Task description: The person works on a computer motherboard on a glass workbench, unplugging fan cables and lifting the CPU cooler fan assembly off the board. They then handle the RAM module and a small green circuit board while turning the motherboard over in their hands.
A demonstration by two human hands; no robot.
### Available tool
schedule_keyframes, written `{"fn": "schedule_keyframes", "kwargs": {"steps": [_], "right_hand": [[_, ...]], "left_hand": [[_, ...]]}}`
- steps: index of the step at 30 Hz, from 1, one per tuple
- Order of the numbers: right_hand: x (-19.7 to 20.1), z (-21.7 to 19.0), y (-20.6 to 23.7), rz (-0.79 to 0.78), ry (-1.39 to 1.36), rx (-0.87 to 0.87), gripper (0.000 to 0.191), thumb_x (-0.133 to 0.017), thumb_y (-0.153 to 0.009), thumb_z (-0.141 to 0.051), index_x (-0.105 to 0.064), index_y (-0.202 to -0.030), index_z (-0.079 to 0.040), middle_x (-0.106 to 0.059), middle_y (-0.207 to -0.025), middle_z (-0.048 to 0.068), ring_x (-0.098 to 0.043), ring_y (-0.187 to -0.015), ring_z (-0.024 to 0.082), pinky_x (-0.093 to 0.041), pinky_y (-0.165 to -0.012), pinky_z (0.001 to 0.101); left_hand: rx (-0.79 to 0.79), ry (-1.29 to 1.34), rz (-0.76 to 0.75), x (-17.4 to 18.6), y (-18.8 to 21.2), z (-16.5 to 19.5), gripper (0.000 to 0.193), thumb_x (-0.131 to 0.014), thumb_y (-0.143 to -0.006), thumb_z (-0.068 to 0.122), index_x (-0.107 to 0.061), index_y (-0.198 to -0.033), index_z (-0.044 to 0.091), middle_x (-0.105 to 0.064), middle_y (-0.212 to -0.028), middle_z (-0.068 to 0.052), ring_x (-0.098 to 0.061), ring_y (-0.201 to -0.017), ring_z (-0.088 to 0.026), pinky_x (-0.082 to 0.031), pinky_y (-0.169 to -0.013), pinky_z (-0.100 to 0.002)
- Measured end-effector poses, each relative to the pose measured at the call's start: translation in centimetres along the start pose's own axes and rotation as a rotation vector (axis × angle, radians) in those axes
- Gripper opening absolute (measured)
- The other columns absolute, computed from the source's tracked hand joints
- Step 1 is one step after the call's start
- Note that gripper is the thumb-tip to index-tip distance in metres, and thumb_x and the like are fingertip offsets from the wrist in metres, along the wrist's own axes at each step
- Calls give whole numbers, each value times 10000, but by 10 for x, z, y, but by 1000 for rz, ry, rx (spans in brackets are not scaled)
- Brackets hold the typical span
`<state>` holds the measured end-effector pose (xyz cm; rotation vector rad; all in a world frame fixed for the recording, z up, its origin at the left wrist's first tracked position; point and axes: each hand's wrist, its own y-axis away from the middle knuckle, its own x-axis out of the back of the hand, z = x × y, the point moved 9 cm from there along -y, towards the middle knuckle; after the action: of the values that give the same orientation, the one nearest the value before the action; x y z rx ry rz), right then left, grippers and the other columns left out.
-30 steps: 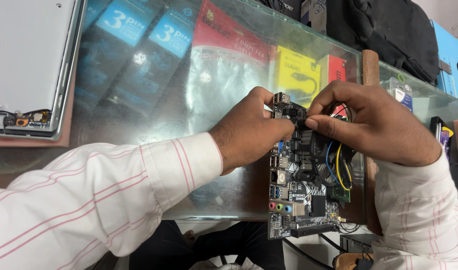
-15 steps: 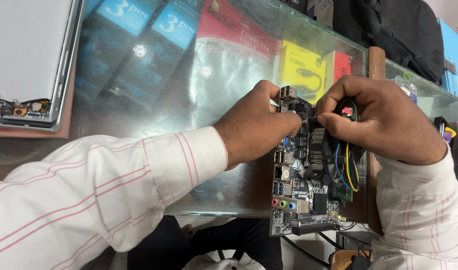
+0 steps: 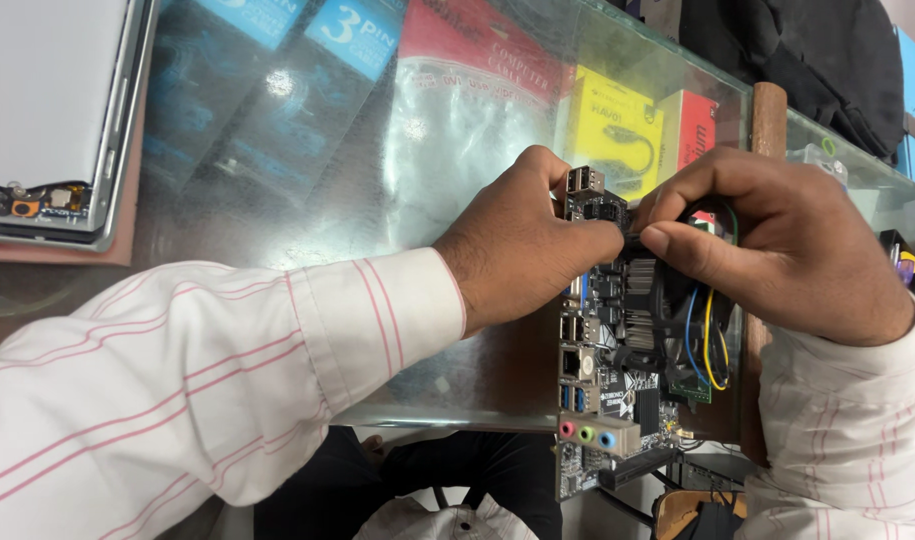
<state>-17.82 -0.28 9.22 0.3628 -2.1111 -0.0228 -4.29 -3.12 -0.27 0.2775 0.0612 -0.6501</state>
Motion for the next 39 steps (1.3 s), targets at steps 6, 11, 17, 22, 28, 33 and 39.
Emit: {"fn": "schedule_keyframes", "kwargs": {"steps": [6,11,17,22,28,33,39], "right_hand": [[2,-24,0,-73,-28,161,205,-660,-951,-122,-669,-1104,14,-737,-1078,107,-713,-1035,176,-559,-916,315],[13,-30,11,-64,146,245,318,-608,-955,-152,-609,-1207,43,-680,-1189,168,-684,-1151,253,-544,-1004,399],[7,0,20,-89,195,245,363,-685,-913,-188,-672,-1220,4,-721,-1143,147,-717,-1088,225,-563,-943,370],[2,6,12,-123,175,240,286,-698,-927,-187,-724,-1174,-45,-747,-1095,100,-739,-1028,187,-599,-858,324],[4,16,8,-84,305,19,310,-742,-881,-209,-771,-1149,-56,-788,-1038,74,-654,-626,128,-476,-443,259],[3,-3,10,-21,317,121,281,-722,-904,-204,-738,-1125,-31,-761,-1010,82,-588,-583,76,-423,-473,231],[3,-2,9,-28,275,15,271,-709,-891,-180,-745,-1117,-34,-777,-975,65,-565,-465,51,-386,-346,221]], "left_hand": [[-15,3,3,-1,0,-2,503,-699,-733,299,-524,-1079,-20,-684,-885,-113,-707,-813,-168,-592,-704,-319],[-108,-6,16,0,0,3,473,-691,-781,311,-526,-1072,-24,-680,-904,-107,-700,-820,-161,-595,-705,-316],[-47,-42,-5,-2,-2,-5,457,-679,-776,299,-511,-1073,-6,-674,-874,-96,-710,-802,-149,-601,-682,-311],[-98,-34,5,-2,-1,0,452,-683,-794,290,-510,-1079,-14,-673,-882,-96,-710,-799,-151,-599,-677,-314],[-85,-62,28,-2,-1,-2,469,-689,-769,288,-514,-1091,-5,-684,-857,-92,-703,-764,-147,-583,-657,-310],[-100,-25,-8,-5,-2,-3,484,-690,-784,276,-504,-1122,-16,-684,-882,-93,-721,-795,-143,-606,-675,-303],[-88,-58,-2,-4,-1,-1,495,-691,-780,280,-501,-1126,-18,-678,-862,-90,-718,-779,-145,-598,-663,-307]]}}
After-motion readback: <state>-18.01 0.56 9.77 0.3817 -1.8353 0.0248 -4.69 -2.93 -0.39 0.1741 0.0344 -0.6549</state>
